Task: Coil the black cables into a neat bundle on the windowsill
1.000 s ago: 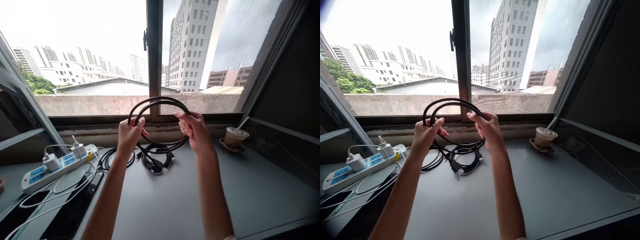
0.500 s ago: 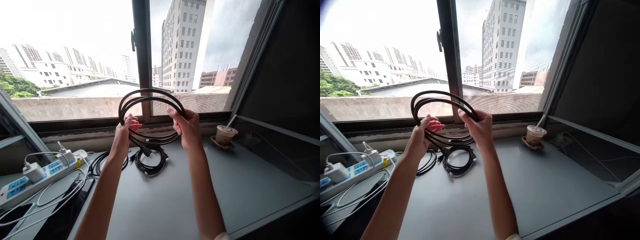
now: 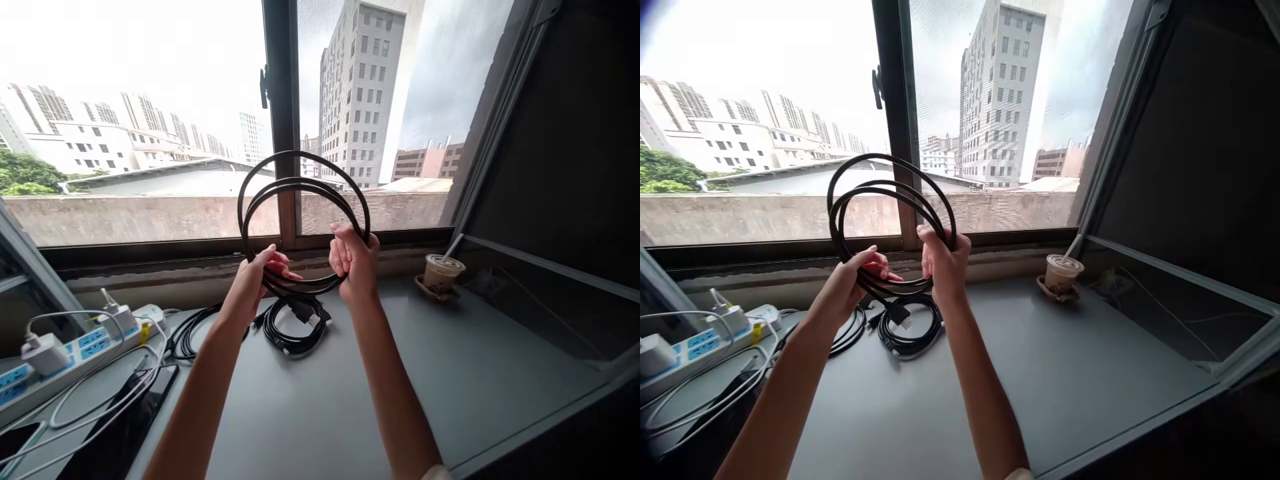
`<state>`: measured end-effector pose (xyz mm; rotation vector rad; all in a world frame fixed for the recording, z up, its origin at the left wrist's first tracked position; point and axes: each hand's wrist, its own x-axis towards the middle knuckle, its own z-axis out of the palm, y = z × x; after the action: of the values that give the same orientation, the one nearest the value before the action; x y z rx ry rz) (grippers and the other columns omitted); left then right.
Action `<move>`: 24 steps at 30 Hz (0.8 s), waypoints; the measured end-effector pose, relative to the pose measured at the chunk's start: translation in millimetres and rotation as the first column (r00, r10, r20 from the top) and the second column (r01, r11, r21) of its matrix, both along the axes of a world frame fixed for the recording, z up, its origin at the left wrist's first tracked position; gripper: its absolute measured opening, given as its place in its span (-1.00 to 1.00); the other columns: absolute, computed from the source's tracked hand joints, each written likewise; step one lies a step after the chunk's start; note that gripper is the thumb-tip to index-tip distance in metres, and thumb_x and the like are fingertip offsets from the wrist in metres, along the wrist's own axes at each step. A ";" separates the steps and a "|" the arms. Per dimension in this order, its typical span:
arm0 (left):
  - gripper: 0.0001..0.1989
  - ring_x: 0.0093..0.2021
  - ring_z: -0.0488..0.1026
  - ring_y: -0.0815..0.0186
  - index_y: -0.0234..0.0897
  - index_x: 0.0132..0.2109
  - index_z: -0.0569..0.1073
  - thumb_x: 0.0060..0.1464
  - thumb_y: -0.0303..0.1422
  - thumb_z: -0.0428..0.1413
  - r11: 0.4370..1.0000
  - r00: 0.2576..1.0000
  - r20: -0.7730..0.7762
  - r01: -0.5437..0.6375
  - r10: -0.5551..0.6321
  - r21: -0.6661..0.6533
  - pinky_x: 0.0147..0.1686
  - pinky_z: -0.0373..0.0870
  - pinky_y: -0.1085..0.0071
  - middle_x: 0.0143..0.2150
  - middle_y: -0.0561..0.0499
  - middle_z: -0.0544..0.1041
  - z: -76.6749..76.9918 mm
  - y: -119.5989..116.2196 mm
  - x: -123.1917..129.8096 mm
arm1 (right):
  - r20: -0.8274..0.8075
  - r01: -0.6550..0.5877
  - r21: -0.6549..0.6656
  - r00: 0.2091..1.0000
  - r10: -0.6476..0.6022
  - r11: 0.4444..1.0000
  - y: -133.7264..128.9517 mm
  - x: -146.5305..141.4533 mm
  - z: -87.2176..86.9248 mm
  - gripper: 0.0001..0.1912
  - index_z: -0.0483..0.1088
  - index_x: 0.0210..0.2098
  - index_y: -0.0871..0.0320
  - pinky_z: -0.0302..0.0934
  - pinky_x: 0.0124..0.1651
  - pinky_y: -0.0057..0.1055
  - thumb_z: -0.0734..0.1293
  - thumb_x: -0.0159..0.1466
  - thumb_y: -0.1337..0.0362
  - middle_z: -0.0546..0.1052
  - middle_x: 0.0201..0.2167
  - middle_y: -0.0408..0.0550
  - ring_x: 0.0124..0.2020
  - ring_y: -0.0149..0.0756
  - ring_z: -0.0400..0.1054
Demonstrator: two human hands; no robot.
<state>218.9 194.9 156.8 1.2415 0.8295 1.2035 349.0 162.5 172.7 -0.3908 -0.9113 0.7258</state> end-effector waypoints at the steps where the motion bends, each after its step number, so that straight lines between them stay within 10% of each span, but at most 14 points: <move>1: -0.72 -0.52 0.46 0.36 -0.35 -0.48 0.41 0.04 -0.21 0.07 1.000 0.999 -0.054 0.005 -0.005 -0.003 -0.40 0.38 0.50 -0.60 0.07 0.40 -1.6 1.0 0.5 | 0.011 -0.002 0.030 1.000 0.002 1.000 -3.1 -0.4 0.9 -0.52 -0.04 -0.84 0.16 -0.28 -0.80 -0.56 0.36 -0.02 0.32 -0.05 -0.91 -0.35 -0.87 -0.64 -0.15; 10: -0.56 -0.24 0.51 0.11 -0.32 -0.33 0.52 0.06 -0.01 0.00 0.896 0.867 -0.229 0.415 -0.442 -0.156 -0.10 0.37 0.26 -0.39 -0.13 0.56 -13.8 6.1 -0.7 | 0.121 -0.151 0.182 0.984 0.130 0.972 -11.9 -13.7 -2.4 -0.46 -0.10 -0.85 0.18 -0.34 -0.76 -0.54 0.34 0.02 0.30 -0.07 -0.91 -0.34 -0.87 -0.68 -0.23; 17: -0.71 -0.38 0.48 0.38 -0.27 -0.49 0.24 0.14 -0.24 0.04 0.984 0.905 0.403 0.083 -0.140 0.157 -0.21 0.38 0.48 -0.57 0.12 0.40 -3.1 7.6 6.7 | -0.012 -0.183 0.018 0.983 0.183 0.983 12.3 -18.3 -8.0 -0.45 -0.04 -0.83 0.17 0.06 -0.66 -0.59 0.35 0.05 0.15 0.02 -0.90 -0.30 -0.82 -0.59 0.04; 21: -0.70 -0.61 0.37 0.41 -0.26 -0.47 0.24 0.11 -0.18 0.06 0.945 0.979 0.202 -0.081 0.016 0.317 -0.46 0.35 0.54 -0.74 0.21 0.07 4.5 5.4 -14.5 | 0.143 0.098 -0.126 0.986 -0.080 0.987 23.8 -10.9 -11.3 -0.69 0.40 -0.37 0.20 0.18 -0.66 -0.58 0.38 0.06 0.07 0.35 -0.69 -0.25 -0.72 -0.49 0.25; 24: -0.73 -0.77 0.15 0.48 -0.26 -0.47 0.27 0.06 -0.20 0.10 0.919 0.988 0.100 -0.144 0.115 0.367 -0.73 0.14 0.57 -0.74 0.23 0.04 10.0 0.2 -31.2 | 0.299 0.272 -0.037 0.921 -0.249 0.962 23.4 -4.7 -14.3 -0.39 0.24 0.08 0.07 0.14 -0.74 -0.60 0.40 0.05 0.15 0.45 -0.40 -0.18 -0.72 -0.53 0.24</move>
<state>187.7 195.2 166.8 1.4522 0.6506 1.5600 344.3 185.9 158.4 -0.6890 -1.0854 0.4639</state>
